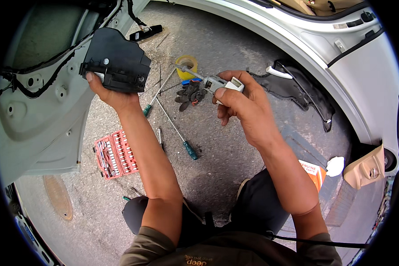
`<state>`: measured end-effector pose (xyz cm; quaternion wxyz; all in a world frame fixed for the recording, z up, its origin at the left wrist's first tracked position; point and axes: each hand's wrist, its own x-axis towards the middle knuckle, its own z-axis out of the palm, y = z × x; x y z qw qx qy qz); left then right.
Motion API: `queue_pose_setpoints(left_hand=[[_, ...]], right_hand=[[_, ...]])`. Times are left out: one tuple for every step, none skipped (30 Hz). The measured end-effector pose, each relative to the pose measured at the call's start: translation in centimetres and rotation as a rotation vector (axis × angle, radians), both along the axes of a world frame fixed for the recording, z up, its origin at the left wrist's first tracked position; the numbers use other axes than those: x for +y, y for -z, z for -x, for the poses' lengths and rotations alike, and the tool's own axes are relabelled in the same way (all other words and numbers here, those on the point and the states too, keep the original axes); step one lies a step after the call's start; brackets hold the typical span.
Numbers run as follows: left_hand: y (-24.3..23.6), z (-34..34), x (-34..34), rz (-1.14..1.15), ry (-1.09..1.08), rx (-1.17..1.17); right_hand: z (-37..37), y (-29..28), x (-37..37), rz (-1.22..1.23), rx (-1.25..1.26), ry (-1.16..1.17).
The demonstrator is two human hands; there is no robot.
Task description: The person kneels beside a white car with the door open and applies lubricant to a removed door lock mechanism. They then insert the mechanism into the door handle cavity and use a screwdriver to secure it in place.
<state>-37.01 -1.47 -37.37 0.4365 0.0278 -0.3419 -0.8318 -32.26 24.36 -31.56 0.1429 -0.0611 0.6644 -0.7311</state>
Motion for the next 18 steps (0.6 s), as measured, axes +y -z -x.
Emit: queue_pose_setpoints(left_hand=[[-0.4,-0.1,0.5,-0.027,0.011,-0.009],[-0.7,-0.1,0.9,-0.054,0.023,-0.017],[-0.4,0.1,1.1,-0.099,0.064,0.009],[-0.7,0.0,1.8,-0.102,0.089,0.015],[-1.1,-0.1,2.6,-0.106,0.115,0.022],[-1.2,0.0,3.1,-0.09,0.101,0.02],[-1.2,0.1,3.5,-0.076,0.09,0.017],[-1.2,0.1,3.6,-0.062,0.079,0.014],[-1.2,0.3,3.6,-0.047,0.095,0.019],[-1.0,0.4,3.6,-0.036,0.111,0.022],[-0.9,0.4,3.6,-0.025,0.127,0.026],[-0.8,0.5,3.6,-0.03,0.131,0.017],[-0.9,0.5,3.7,-0.034,0.132,0.009],[-0.9,0.5,3.7,-0.038,0.132,0.002],[-0.8,0.6,3.7,-0.04,0.134,0.001],[-0.8,0.5,3.6,-0.039,0.134,-0.001],[-0.8,0.5,3.6,-0.038,0.135,-0.002],[-0.9,0.4,3.6,-0.034,0.131,-0.004]], right_hand=[[0.0,-0.1,-0.2,0.036,-0.064,-0.023],[0.0,-0.1,-0.5,0.073,-0.129,-0.047],[0.0,-0.2,-0.7,0.108,-0.193,-0.07],[-0.1,-0.1,-0.9,0.148,-0.215,-0.083],[-0.1,0.2,-1.2,0.187,-0.238,-0.096],[-0.1,0.3,-1.3,0.227,-0.26,-0.108],[-0.1,0.3,-1.2,0.258,-0.282,-0.124],[-0.1,0.3,-1.1,0.29,-0.305,-0.139],[-0.1,0.3,-1.0,0.322,-0.327,-0.154],[-0.2,0.4,-1.0,0.287,-0.264,-0.155],[-0.3,0.5,-1.0,0.252,-0.201,-0.157],[-0.5,0.6,-1.0,0.217,-0.138,-0.159],[-0.6,0.9,-1.1,0.11,-0.024,-0.125],[-0.7,1.4,-1.3,0.003,0.09,-0.091],[-0.8,1.8,-1.5,-0.104,0.205,-0.056],[-0.8,2.0,-1.6,-0.129,0.223,-0.059],[-0.8,2.2,-1.7,-0.153,0.241,-0.061],[-0.8,2.3,-1.8,-0.178,0.259,-0.064]])
